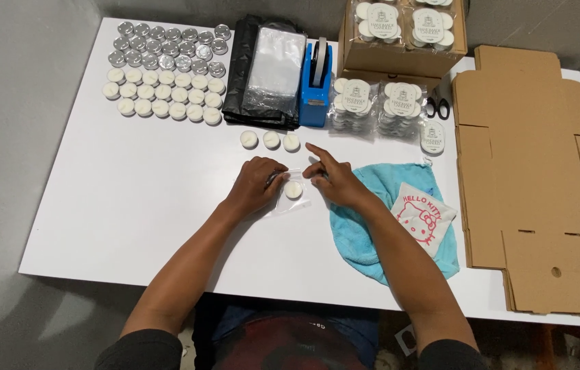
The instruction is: Packing small tea light candles into individual plastic bags at a packaging station.
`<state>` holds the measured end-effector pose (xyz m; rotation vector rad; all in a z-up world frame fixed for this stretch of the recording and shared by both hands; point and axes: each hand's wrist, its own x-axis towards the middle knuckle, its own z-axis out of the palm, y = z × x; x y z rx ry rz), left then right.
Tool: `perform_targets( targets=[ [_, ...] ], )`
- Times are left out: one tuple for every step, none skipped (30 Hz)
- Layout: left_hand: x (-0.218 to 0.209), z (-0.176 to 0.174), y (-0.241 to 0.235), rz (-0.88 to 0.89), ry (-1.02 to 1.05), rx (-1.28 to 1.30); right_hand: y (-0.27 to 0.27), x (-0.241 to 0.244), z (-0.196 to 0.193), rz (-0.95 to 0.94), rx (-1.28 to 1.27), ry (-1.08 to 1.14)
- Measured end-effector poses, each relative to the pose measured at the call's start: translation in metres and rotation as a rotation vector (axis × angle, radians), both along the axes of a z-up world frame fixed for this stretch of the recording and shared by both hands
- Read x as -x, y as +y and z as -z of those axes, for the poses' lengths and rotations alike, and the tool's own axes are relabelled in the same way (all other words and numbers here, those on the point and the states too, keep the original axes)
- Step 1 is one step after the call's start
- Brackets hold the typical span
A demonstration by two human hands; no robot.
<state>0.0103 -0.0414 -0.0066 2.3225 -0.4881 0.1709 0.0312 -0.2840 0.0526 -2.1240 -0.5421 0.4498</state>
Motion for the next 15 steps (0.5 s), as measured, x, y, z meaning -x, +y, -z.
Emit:
perform_targets(
  targets=[
    [0.000, 0.002, 0.003, -0.001, 0.005, 0.002, -0.001, -0.001, 0.007, -0.001, 0.002, 0.005],
    [-0.001, 0.003, 0.005, -0.004, -0.011, 0.009, -0.002, -0.003, 0.012, 0.052, 0.034, -0.011],
    [-0.002, 0.004, 0.008, -0.008, -0.027, 0.015, -0.003, -0.005, 0.018, 0.105, 0.065, -0.028],
    [-0.002, 0.004, 0.012, -0.009, -0.027, 0.019, -0.002, -0.006, 0.018, 0.104, 0.069, -0.028],
    [-0.003, 0.004, 0.016, -0.022, -0.027, 0.013, -0.001, -0.007, 0.017, 0.108, 0.167, -0.100],
    [-0.004, 0.003, 0.019, -0.031, -0.026, 0.008, -0.002, -0.008, 0.016, 0.116, 0.268, -0.171],
    [-0.002, 0.001, 0.023, -0.028, -0.027, 0.013, -0.003, -0.008, 0.023, 0.119, 0.273, -0.172],
    [-0.003, -0.002, 0.028, -0.028, -0.016, 0.014, -0.006, -0.010, 0.029, 0.117, 0.346, -0.232],
    [-0.005, -0.005, 0.032, -0.028, -0.006, 0.016, -0.008, -0.012, 0.034, 0.116, 0.419, -0.291],
    [-0.004, -0.010, 0.035, -0.024, -0.014, 0.021, -0.006, -0.013, 0.034, 0.121, 0.425, -0.299],
    [-0.004, -0.015, 0.038, -0.025, 0.003, 0.046, -0.004, -0.014, 0.033, 0.117, 0.477, -0.314],
    [-0.001, -0.019, 0.041, -0.026, 0.023, 0.071, -0.002, -0.013, 0.034, 0.112, 0.529, -0.326],
    [-0.004, -0.023, 0.041, -0.022, 0.019, 0.076, 0.004, -0.017, 0.021, 0.116, 0.535, -0.330],
    [-0.003, -0.025, 0.042, -0.021, 0.025, 0.087, 0.010, -0.016, 0.011, 0.090, 0.567, -0.323],
    [-0.001, -0.027, 0.043, -0.019, 0.032, 0.097, 0.016, -0.016, 0.002, 0.064, 0.599, -0.316]
  ],
)
